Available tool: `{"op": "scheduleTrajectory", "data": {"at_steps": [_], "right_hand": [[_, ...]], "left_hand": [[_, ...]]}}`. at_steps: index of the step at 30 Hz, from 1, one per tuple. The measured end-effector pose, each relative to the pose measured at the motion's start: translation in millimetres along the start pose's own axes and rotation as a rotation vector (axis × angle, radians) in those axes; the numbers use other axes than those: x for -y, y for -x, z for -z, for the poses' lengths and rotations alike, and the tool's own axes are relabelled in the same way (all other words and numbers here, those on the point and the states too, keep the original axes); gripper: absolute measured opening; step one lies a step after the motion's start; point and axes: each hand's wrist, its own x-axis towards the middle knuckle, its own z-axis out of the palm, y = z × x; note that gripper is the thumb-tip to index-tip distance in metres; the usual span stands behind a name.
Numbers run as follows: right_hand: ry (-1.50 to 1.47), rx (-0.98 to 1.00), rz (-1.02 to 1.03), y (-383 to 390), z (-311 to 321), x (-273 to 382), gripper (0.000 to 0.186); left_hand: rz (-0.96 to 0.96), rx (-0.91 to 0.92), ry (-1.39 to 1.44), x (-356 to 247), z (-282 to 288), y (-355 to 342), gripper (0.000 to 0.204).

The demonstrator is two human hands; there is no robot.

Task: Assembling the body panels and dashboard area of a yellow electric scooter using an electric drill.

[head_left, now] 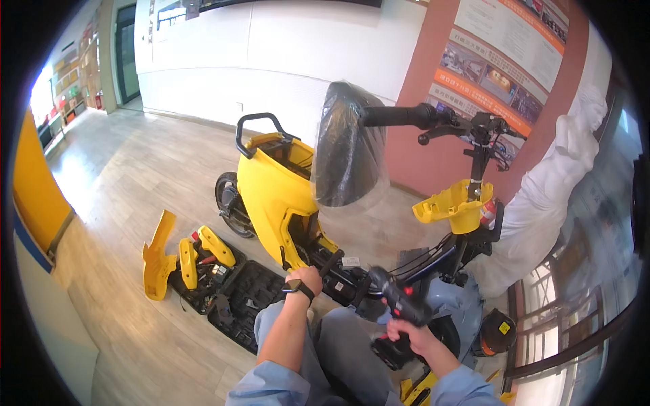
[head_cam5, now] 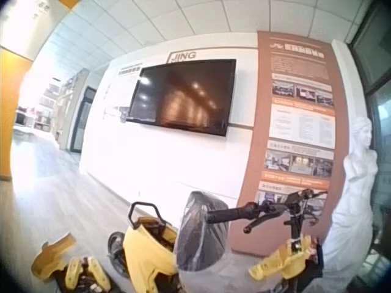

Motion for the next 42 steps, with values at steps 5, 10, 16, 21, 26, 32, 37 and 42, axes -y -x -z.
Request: {"op": "scheduleTrajectory", "data": {"at_steps": [5,10,16,21,26,32,37,42], "right_hand": [[-0.54,0.142,-0.201,-90,-18,15,0.045],[-0.689,-0.11,-0.434,-194,-13,-8,0.016],[-0.914,-0.312,-0.464,-255,52,-22,0.019],[-0.755,-0.238,-0.356,-248,45,22,0.018],[-0.925,-0.137,-0.425,-267,63,28,0.016],[-1.049,-0.13,-0.464,-267,65,46,0.017],[-1.034,-0.186,-0.445,-267,76,62,0.016],[-1.064,-0.217,-0.41,-275,82,62,0.015]], "left_hand": [[0.073,0.01,0.065,7,23,-6,0.03],[0.266,-0.212,0.151,26,33,-5,0.031],[0.02,-0.552,0.269,-4,6,-47,0.031],[-0.165,-0.611,0.532,-62,29,-88,0.068],[-0.341,-0.67,0.982,-158,107,-188,0.102],[-0.388,-0.799,0.831,-204,144,-232,0.111],[-0.282,-0.795,1.045,-188,152,-257,0.107],[-0.125,-0.735,1.341,-158,171,-295,0.089]]}}
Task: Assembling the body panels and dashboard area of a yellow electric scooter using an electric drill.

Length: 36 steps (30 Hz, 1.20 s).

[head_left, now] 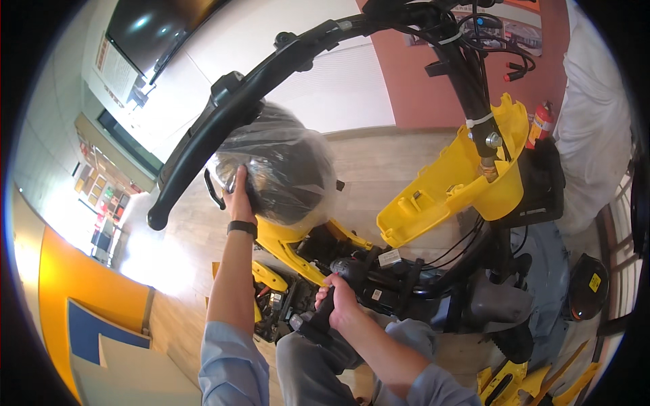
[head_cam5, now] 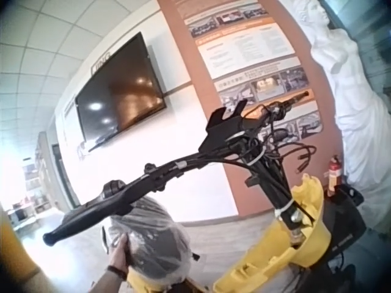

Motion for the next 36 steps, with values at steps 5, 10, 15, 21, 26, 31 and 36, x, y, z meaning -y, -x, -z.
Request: {"op": "scheduleTrajectory", "data": {"at_steps": [5,10,15,21,26,31,36], "right_hand": [[0.015,-0.01,0.016,-1,-10,-1,0.014],[0.005,0.02,-0.022,-12,-10,-4,0.015],[0.011,0.006,-0.031,-19,-10,-10,0.013],[-0.009,-0.013,0.055,-27,1,0,0.017],[-0.045,0.001,0.13,-39,20,25,0.016],[-0.083,0.064,0.325,-37,26,29,0.017],[-0.17,0.1,0.383,-67,49,27,0.021]], "left_hand": [[0.362,0.105,0.145,20,43,-33,0.075],[0.489,0.228,0.108,9,52,-43,0.062],[0.497,-0.064,-0.217,-4,64,-42,0.072],[0.182,-0.027,-0.028,-22,55,22,0.047],[-0.306,0.201,0.086,-39,-25,181,0.024],[-0.36,0.748,-0.394,-30,-74,296,0.013],[0.412,0.802,0.17,-20,-129,330,0.036]]}}
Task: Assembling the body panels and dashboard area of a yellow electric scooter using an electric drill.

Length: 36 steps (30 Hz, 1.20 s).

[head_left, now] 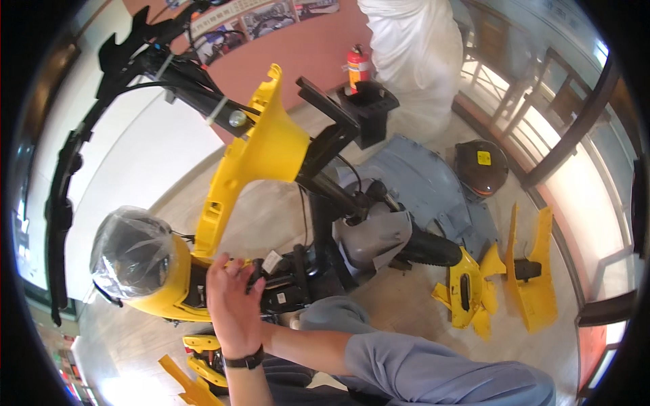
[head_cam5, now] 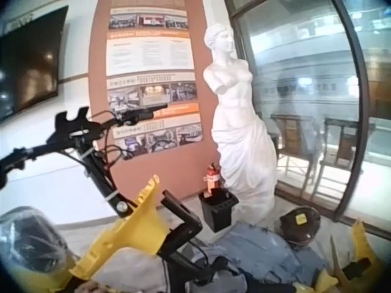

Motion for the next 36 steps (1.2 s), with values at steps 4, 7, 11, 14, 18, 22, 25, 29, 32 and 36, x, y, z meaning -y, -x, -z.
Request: {"op": "scheduleTrajectory", "data": {"at_steps": [4,7,11,14,18,22,25,29,32,36], "right_hand": [[-0.023,-0.019,-0.063,-15,13,-17,0.024],[-0.046,-0.041,-0.087,-14,14,-18,0.027],[-0.116,-0.026,-0.146,7,6,0,0.024],[0.092,-0.261,-0.084,86,-35,28,0.018],[0.261,-0.188,0.033,91,-31,58,0.017],[0.167,-0.131,0.026,64,-7,57,0.019],[0.166,-0.18,0.015,61,0,63,0.02],[0.177,-0.075,0.062,56,11,67,0.02],[-0.43,0.249,0.028,52,-3,53,0.024],[0.268,-0.085,-0.114,51,2,67,0.018]], "left_hand": [[0.486,-0.143,0.893,-19,-10,-25,0.063],[0.359,-0.01,0.946,-34,-23,-30,0.061],[0.269,0.141,0.936,-46,-26,-36,0.052],[0.235,0.125,0.875,-70,-28,-27,0.046],[0.261,0.193,0.844,-69,-53,-35,0.049],[0.281,0.283,0.842,-47,-61,-35,0.05],[0.284,0.279,0.742,-23,-60,-29,0.048],[0.249,0.39,0.595,-6,-64,-11,0.042],[0.176,0.428,0.36,-2,-60,16,0.034],[0.288,0.429,-0.578,2,-26,82,0.006]]}}
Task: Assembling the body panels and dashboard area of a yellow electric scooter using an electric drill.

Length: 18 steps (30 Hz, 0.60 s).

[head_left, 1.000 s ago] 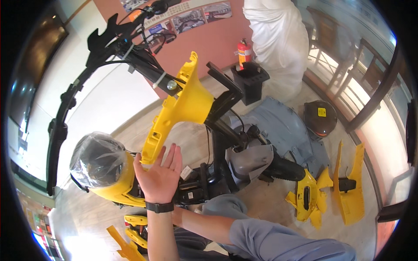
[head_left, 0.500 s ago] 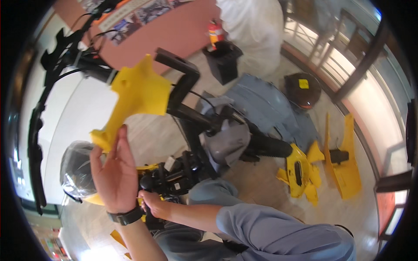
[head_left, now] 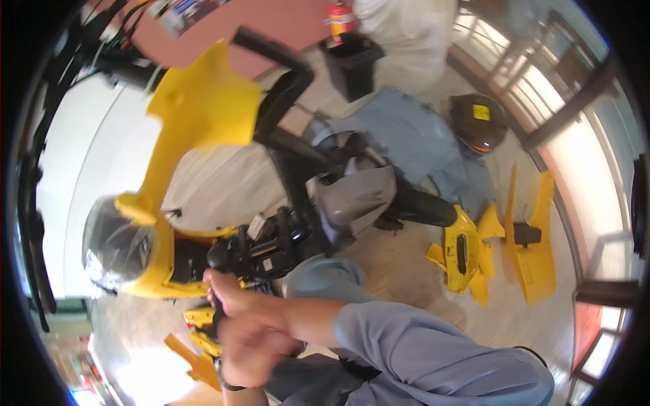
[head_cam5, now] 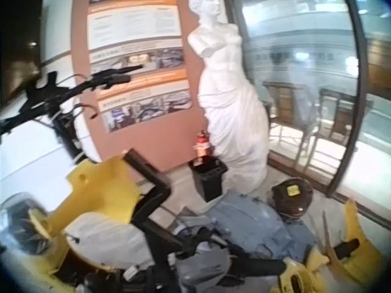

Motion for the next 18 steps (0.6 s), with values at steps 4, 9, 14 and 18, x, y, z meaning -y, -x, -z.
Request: {"op": "scheduleTrajectory", "data": {"at_steps": [4,9,14,18], "right_hand": [[-0.13,-0.062,0.059,2,1,6,0.014],[-0.155,0.001,-0.005,6,-19,-2,0.013],[-0.134,0.026,-0.006,1,-17,1,0.013],[0.014,-0.017,0.085,-14,-21,-17,0.012]], "left_hand": [[-0.307,1.006,-0.087,45,15,-14,0.012],[-0.488,0.875,0.26,107,122,33,0.022],[-0.564,-0.166,1.347,179,177,35,0.039],[0.079,-0.691,1.696,221,206,0,0.036]]}}
